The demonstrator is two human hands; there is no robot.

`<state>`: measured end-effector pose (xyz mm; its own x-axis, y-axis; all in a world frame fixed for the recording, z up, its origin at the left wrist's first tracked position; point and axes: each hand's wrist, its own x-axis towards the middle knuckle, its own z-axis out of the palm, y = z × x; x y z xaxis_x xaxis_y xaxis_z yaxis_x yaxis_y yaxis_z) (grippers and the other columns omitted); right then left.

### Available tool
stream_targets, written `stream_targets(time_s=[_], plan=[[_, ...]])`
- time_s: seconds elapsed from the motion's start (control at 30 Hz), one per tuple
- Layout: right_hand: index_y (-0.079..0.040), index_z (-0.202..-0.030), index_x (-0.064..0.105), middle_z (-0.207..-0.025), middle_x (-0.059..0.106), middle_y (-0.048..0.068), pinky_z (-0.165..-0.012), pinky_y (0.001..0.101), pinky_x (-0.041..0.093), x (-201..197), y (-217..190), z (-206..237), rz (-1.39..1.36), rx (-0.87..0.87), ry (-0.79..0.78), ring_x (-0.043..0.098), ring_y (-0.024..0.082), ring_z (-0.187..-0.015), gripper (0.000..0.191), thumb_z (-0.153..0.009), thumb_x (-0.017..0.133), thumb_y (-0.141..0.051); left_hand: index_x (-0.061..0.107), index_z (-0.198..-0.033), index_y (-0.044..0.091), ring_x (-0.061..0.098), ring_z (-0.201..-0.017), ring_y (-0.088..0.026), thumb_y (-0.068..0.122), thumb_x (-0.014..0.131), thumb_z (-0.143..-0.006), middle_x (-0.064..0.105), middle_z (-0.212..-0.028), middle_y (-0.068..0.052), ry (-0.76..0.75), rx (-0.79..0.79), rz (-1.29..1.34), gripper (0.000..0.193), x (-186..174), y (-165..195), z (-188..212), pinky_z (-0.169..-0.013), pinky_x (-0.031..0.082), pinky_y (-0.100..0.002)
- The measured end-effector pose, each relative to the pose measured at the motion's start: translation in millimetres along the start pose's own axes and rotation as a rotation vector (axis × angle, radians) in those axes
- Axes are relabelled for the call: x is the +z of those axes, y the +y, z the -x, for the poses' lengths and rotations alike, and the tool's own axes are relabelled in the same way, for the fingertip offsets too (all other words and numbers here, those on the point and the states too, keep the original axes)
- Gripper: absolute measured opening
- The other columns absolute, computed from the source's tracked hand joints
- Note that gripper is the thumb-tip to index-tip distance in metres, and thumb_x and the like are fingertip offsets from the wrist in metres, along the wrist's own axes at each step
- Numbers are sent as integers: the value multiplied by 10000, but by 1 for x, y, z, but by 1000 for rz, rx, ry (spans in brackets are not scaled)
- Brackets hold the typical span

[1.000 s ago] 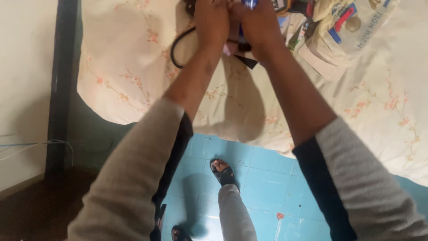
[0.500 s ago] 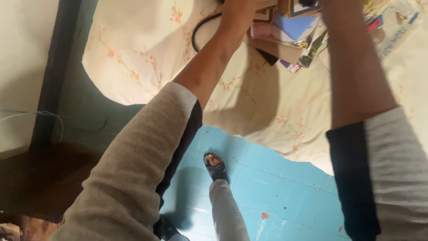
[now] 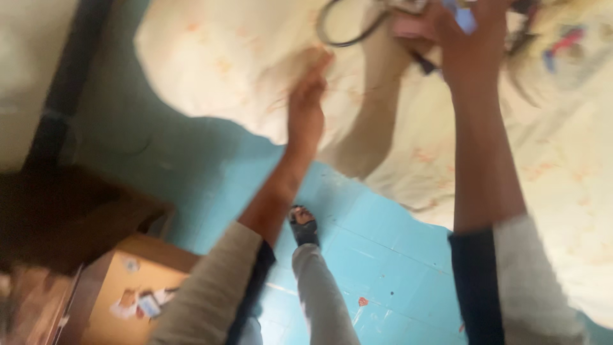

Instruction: The person empties a wooden nightstand drawer in a bedroom, removing papers, envelopes, a wallet, a plastic bag and small items and placing them on the bed. They then sort through the papers and small objects, stacking cards and papers in their hands, and begin placing items back into the drawer.

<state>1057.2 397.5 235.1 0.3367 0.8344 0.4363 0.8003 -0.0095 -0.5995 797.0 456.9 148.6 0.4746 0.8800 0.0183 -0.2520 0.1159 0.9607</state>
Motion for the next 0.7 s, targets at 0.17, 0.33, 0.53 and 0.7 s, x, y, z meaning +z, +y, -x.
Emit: stream_targets(time_s=[0.17,0.33,0.53,0.7], plan=[[21,-1239,636,-1240,658,122,-905,355,519,100,-134,166,-645,532,121,652,231,-1079,260,-1019,624,-117,595,-1438,20,591,-1316,-210,307,457,-1117,671,-1421,-130,162,-257,200,453,-86,3,142,-1072,426,-362],[-41,-1284,640,-1227,697,79,-922,297,535,199,-270,318,-851,974,-325,685,176,-1090,362,-1019,585,-281,549,-1437,37,629,-1281,-211,261,481,-1064,689,-1341,-107,291,-368,159,440,-180,19,265,-1051,479,-357],[-75,-1309,566,-1259,665,88,-868,343,612,268,-400,405,-1063,1069,-561,702,205,-1060,372,-1014,630,-292,705,-1275,67,708,-1071,-138,334,478,-1078,780,-1160,-58,484,-340,-99,402,-323,36,419,-915,549,-324],[-51,-1312,574,-1205,712,145,-830,339,601,314,-491,434,-935,858,-816,727,237,-1010,398,-1065,615,-361,695,-1283,78,713,-1001,-167,379,458,-1085,778,-1126,-86,512,-465,142,431,-424,82,544,-926,557,-333]])
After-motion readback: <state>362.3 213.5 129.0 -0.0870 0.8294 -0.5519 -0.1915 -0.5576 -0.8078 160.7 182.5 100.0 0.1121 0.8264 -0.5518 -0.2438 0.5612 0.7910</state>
